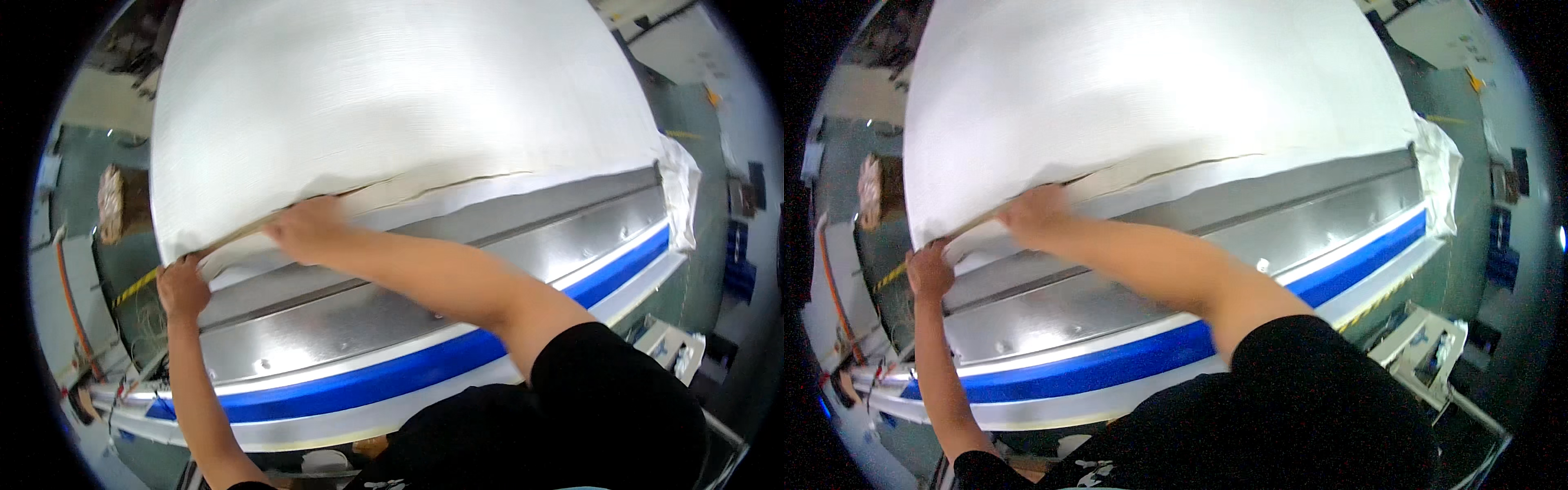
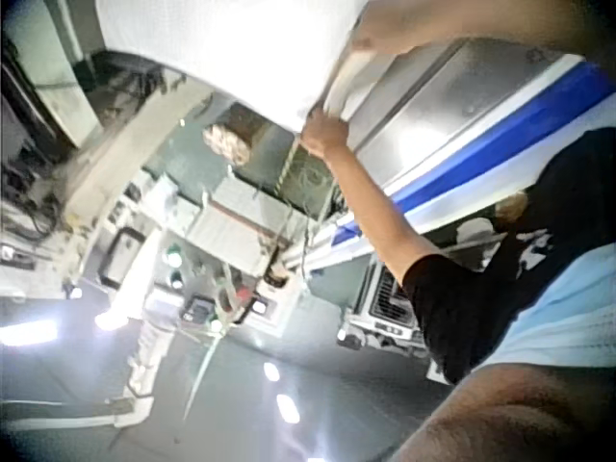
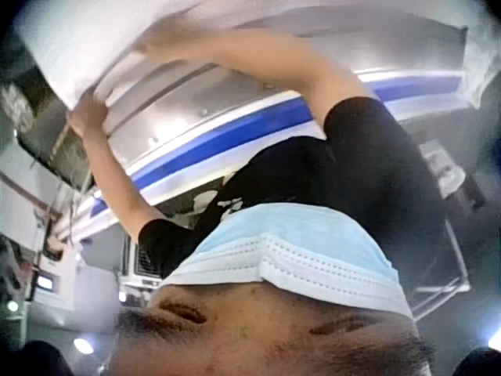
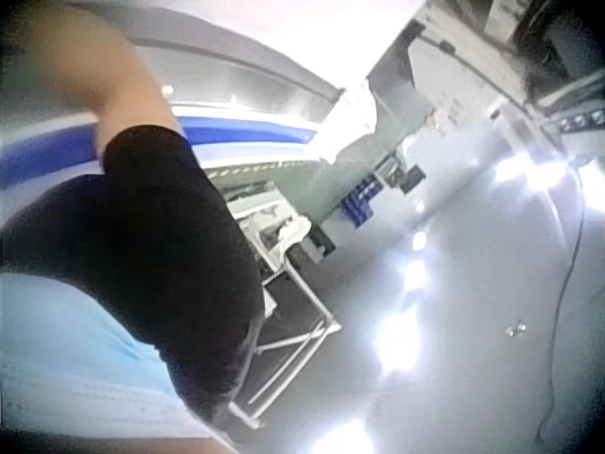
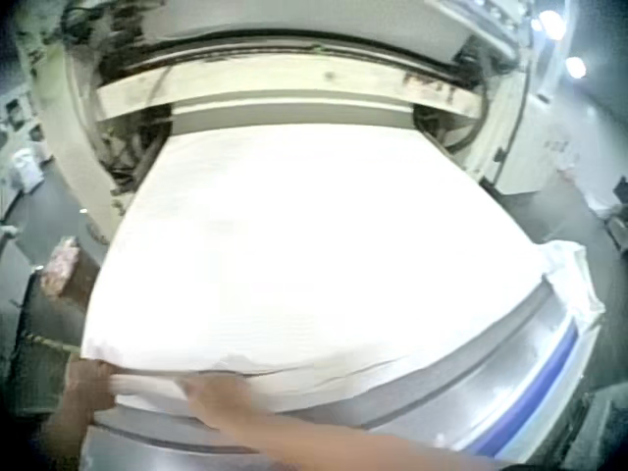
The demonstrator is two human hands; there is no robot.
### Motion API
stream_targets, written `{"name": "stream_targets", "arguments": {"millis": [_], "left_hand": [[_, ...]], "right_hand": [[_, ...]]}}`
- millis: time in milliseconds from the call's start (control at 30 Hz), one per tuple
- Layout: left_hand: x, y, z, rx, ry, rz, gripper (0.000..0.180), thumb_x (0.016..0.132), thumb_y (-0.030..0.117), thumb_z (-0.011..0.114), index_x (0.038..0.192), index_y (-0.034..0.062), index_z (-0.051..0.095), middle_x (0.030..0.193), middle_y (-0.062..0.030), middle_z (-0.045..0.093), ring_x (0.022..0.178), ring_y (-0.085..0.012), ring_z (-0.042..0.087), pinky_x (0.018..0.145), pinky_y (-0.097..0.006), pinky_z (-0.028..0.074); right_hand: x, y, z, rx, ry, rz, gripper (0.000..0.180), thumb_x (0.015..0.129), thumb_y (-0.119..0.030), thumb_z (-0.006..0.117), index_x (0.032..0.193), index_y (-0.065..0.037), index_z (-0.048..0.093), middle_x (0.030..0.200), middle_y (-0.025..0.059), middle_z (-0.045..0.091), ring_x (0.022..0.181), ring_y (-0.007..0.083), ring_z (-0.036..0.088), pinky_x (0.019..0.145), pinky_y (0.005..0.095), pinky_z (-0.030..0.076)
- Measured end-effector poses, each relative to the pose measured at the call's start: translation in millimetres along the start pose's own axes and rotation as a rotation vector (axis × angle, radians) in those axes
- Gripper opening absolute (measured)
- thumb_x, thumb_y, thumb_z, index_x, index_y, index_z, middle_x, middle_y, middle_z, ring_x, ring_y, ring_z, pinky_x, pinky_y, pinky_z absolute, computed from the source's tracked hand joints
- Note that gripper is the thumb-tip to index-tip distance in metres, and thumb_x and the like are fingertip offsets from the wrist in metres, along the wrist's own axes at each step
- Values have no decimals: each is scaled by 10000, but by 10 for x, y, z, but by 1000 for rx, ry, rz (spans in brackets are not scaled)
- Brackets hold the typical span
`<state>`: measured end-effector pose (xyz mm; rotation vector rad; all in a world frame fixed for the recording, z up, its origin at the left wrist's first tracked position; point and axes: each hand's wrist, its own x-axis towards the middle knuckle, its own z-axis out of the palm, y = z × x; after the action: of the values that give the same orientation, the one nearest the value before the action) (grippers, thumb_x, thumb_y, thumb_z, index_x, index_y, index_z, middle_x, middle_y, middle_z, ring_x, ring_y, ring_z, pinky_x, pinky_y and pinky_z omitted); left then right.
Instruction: The person repeatedly folds a large white sheet in half and places it onto a growing stack on a metal table. The person continues this folding and stacking process throughout the clip.
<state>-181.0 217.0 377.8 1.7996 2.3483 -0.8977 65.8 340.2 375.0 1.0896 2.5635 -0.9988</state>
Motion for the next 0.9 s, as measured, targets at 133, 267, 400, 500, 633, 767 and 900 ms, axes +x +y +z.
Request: {"name": "stream_targets", "arguments": {"millis": [133, 267, 400, 500, 633, 767, 900], "left_hand": [[146, 177, -204, -3, -182, -50, 348, 771, 159, 571, 1118, 145, 590, 1002, -95, 647, 964, -245, 613, 910, -429, 405], [275, 113, -93, 176, -256, -20, 334, 759, 137, 588, 1092, 122, 602, 993, -120, 643, 953, -273, 611, 825, -420, 455], [485, -169, 442, 103, -148, -6, 261, 803, 102, 551, 1058, 71, 601, 949, -155, 637, 895, -333, 609, 765, -418, 482], [541, -493, 837, 120, -105, -135, 197, 834, 87, 499, 1000, 40, 594, 948, -173, 633, 881, -358, 601, 753, -442, 478], [436, -797, 1040, 127, -18, -46, 163, 842, 82, 467, 930, 8, 582, 918, -192, 629, 862, -381, 596, 734, -455, 475], [716, -332, 931, 1, -69, -104, 164, 814, 78, 493, 927, -2, 582, 898, -204, 626, 845, -396, 592, 715, -459, 480], [424, -633, 999, -45, -125, -227, 188, 796, 79, 532, 964, 10, 581, 929, -188, 623, 885, -380, 585, 748, -435, 481]], "right_hand": [[-886, 1795, -477, -270, 116, 325, 615, 942, -512, 246, 800, -128, 705, 679, 95, 650, 698, 262, 634, 754, 437, 458], [-2035, 3467, -1101, -556, 374, 555, 641, 946, -509, 259, 741, -90, 699, 691, 131, 651, 727, 258, 642, 933, 461, 367], [-2878, 4800, -1669, -582, 463, 591, 669, 950, -503, 209, 805, -76, 705, 791, 172, 663, 819, 281, 645, 1029, 474, 277], [-3023, 5482, -1889, -617, 335, 745, 702, 943, -519, 177, 818, -78, 708, 801, 168, 666, 872, 307, 629, 1058, 465, 234], [-3276, 6068, -2139, -665, 170, 838, 662, 946, -514, 131, 1058, -127, 655, 1089, 158, 620, 1033, 303, 586, 1090, 461, 176], [-4104, 6756, -2533, -634, -28, 834, 300, 907, -190, 394, 1064, -74, 623, 1068, 163, 624, 1063, 306, 560, 962, 406, 391], [-3741, 6763, -2462, -681, -152, 843, 293, 869, -180, 441, 1102, -101, 600, 1122, 107, 605, 1034, 277, 574, 887, 383, 452]]}}
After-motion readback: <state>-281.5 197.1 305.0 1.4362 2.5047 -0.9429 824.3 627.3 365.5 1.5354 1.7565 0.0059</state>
